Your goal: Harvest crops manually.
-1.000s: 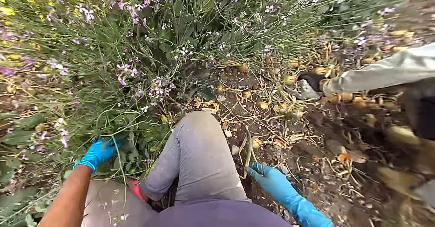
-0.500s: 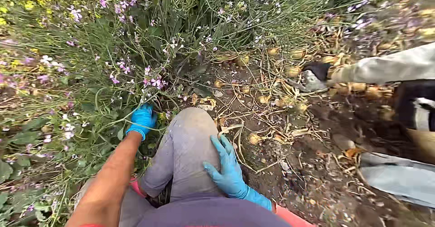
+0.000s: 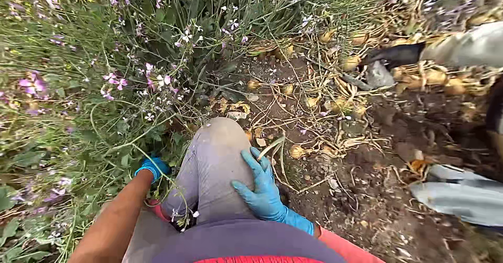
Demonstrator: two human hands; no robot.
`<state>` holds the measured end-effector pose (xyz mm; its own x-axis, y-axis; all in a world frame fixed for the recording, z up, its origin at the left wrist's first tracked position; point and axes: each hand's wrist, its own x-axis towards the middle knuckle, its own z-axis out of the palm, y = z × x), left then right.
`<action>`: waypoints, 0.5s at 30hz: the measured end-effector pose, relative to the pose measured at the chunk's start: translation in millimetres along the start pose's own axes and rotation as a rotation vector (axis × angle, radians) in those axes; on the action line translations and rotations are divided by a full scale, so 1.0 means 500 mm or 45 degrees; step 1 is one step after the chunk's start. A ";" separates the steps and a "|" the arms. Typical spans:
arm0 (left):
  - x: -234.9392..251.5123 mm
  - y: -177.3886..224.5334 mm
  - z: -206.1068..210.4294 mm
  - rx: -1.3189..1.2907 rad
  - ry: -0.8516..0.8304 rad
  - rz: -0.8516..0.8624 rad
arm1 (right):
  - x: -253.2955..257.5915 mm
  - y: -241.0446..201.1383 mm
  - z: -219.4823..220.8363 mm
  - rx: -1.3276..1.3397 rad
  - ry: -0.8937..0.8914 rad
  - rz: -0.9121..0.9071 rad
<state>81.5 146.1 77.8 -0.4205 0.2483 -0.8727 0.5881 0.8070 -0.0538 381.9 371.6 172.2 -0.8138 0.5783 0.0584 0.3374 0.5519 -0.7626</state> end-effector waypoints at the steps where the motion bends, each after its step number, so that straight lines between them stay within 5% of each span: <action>1: 0.005 0.001 -0.001 0.002 -0.003 -0.005 | 0.002 0.001 0.001 0.009 -0.002 0.002; 5: -0.059 0.006 -0.039 0.023 -0.028 0.081 | 0.006 -0.002 -0.003 0.176 -0.017 0.056; 8: -0.156 0.004 -0.068 -0.042 0.290 0.308 | 0.018 0.042 -0.030 0.318 0.098 0.123; 11: -0.322 0.019 -0.094 0.010 0.508 0.419 | 0.045 0.101 -0.065 0.049 0.106 0.235; 15: -0.473 0.074 -0.105 -0.255 0.269 0.599 | 0.200 0.170 -0.031 -0.287 -0.083 0.089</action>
<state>166.3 145.6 307.7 -0.2853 0.6922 -0.6629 0.6117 0.6640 0.4301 336.2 485.7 123.3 -0.8113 0.5835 -0.0369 0.4849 0.6362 -0.6002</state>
